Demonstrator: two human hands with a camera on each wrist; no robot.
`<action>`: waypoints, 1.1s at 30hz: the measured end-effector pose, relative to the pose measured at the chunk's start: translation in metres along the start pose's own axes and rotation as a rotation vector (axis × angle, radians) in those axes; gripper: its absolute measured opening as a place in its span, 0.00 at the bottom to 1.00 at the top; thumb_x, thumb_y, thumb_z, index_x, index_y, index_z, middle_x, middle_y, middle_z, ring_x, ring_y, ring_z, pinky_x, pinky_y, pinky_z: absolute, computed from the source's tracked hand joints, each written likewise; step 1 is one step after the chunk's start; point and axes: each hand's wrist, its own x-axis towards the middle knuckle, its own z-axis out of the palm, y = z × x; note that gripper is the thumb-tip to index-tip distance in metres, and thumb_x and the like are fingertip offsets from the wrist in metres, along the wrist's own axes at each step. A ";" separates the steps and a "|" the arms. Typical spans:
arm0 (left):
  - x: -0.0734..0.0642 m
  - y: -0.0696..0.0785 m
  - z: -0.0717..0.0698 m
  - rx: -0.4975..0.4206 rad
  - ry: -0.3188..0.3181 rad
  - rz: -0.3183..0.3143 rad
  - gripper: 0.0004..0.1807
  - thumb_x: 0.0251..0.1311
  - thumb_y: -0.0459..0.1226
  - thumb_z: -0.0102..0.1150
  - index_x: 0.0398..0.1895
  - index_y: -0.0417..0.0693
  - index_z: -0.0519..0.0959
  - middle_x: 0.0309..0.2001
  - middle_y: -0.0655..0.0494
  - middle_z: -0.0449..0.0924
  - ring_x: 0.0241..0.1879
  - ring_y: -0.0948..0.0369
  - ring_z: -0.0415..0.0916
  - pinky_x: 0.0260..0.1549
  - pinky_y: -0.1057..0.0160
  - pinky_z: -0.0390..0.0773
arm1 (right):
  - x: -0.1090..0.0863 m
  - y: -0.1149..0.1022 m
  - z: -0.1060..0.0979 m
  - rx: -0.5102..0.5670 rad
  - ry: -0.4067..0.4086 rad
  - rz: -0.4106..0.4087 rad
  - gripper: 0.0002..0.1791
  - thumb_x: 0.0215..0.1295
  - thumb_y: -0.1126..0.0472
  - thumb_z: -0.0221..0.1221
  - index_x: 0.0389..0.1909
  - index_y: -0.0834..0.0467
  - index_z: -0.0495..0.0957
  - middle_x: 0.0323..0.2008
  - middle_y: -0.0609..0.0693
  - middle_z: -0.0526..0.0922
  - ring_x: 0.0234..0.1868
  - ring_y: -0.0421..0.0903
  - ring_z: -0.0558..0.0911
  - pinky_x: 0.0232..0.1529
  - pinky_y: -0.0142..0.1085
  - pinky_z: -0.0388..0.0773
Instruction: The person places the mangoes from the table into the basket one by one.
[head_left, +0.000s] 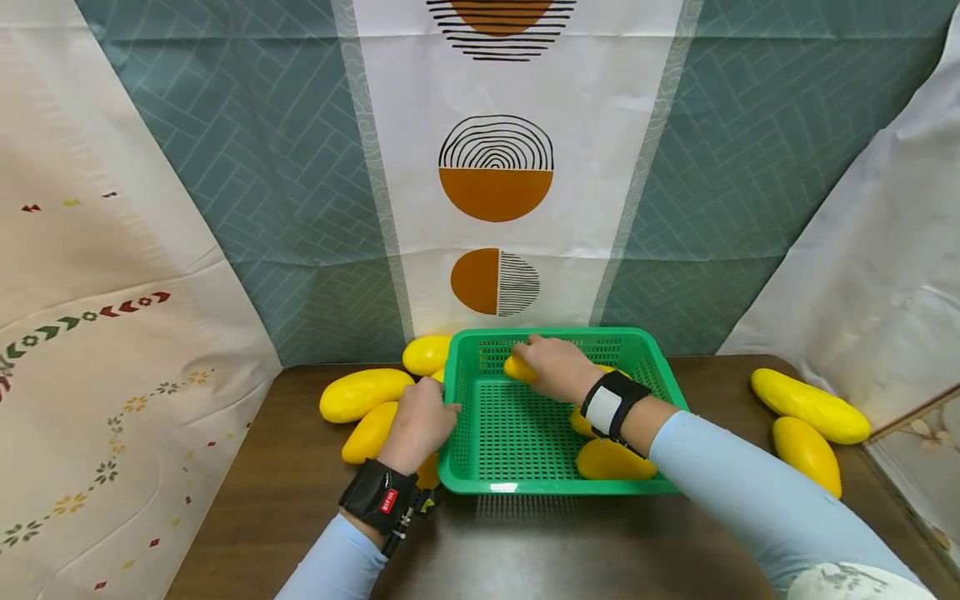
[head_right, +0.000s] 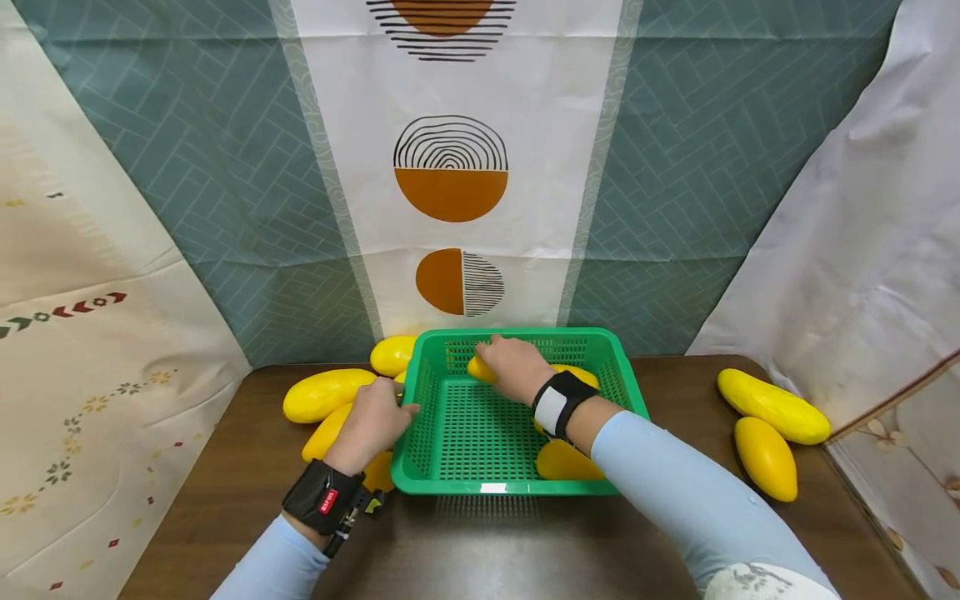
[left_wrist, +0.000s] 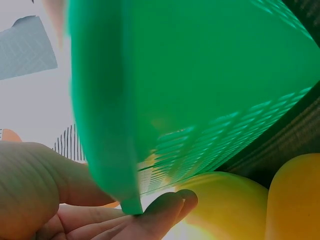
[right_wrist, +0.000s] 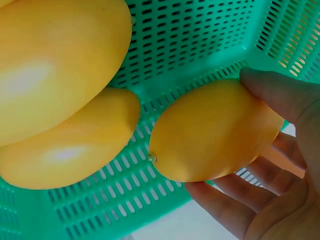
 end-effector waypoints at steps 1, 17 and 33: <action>0.000 0.000 0.000 0.002 0.001 0.002 0.15 0.60 0.38 0.59 0.43 0.35 0.76 0.25 0.48 0.73 0.16 0.60 0.72 0.13 0.67 0.73 | 0.002 -0.001 0.002 -0.001 -0.005 -0.002 0.31 0.54 0.57 0.66 0.60 0.56 0.70 0.46 0.54 0.75 0.41 0.48 0.77 0.41 0.39 0.75; -0.001 0.001 -0.002 -0.015 -0.015 0.003 0.13 0.60 0.39 0.59 0.40 0.36 0.75 0.22 0.48 0.72 0.16 0.60 0.72 0.13 0.66 0.73 | 0.015 -0.008 0.021 -0.126 -0.079 -0.016 0.29 0.48 0.56 0.70 0.54 0.53 0.74 0.43 0.53 0.74 0.37 0.47 0.77 0.36 0.38 0.77; -0.003 0.001 -0.001 -0.010 -0.011 0.018 0.13 0.60 0.38 0.59 0.40 0.35 0.76 0.21 0.48 0.72 0.16 0.60 0.72 0.13 0.66 0.73 | 0.015 -0.008 0.035 -0.157 -0.099 -0.001 0.36 0.49 0.54 0.70 0.61 0.56 0.69 0.59 0.63 0.66 0.56 0.61 0.69 0.48 0.44 0.73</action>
